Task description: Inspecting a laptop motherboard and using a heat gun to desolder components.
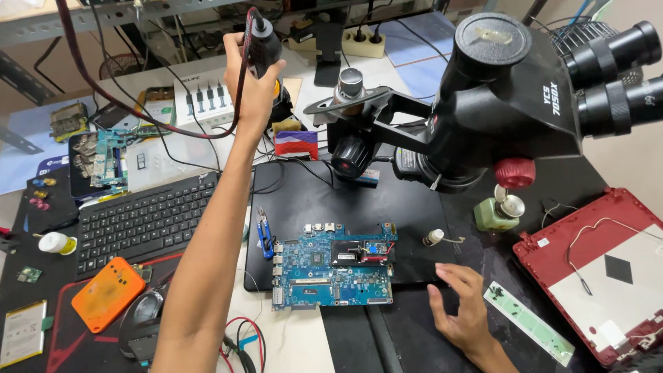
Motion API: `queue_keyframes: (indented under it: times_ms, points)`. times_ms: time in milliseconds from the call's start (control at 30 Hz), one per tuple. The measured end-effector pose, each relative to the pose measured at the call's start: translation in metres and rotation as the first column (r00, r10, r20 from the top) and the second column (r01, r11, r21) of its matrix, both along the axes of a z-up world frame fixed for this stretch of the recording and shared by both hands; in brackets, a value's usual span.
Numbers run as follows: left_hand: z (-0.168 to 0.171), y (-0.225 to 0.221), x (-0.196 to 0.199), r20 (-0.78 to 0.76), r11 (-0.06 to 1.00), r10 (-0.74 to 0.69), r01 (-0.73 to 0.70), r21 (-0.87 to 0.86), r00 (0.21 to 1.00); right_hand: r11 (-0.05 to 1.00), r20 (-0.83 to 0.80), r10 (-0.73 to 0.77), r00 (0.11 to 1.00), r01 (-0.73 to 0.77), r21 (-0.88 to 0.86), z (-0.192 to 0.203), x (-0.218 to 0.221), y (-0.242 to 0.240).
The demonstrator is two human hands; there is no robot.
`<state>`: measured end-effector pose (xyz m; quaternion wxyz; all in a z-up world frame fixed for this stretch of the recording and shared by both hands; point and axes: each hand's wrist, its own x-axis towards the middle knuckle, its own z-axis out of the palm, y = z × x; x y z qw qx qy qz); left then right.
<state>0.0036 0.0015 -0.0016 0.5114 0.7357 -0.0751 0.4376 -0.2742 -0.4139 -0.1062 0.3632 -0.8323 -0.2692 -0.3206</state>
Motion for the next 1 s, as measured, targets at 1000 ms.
queue_keyframes:
  times_ms: [1000]
  points:
    - [-0.053, 0.034, 0.034, -0.056, 0.934, 0.015, 0.006, 0.357, 0.998, 1.0, -0.145, -0.019, 0.989, 0.016, -0.023, 0.005, -0.001, 0.001]
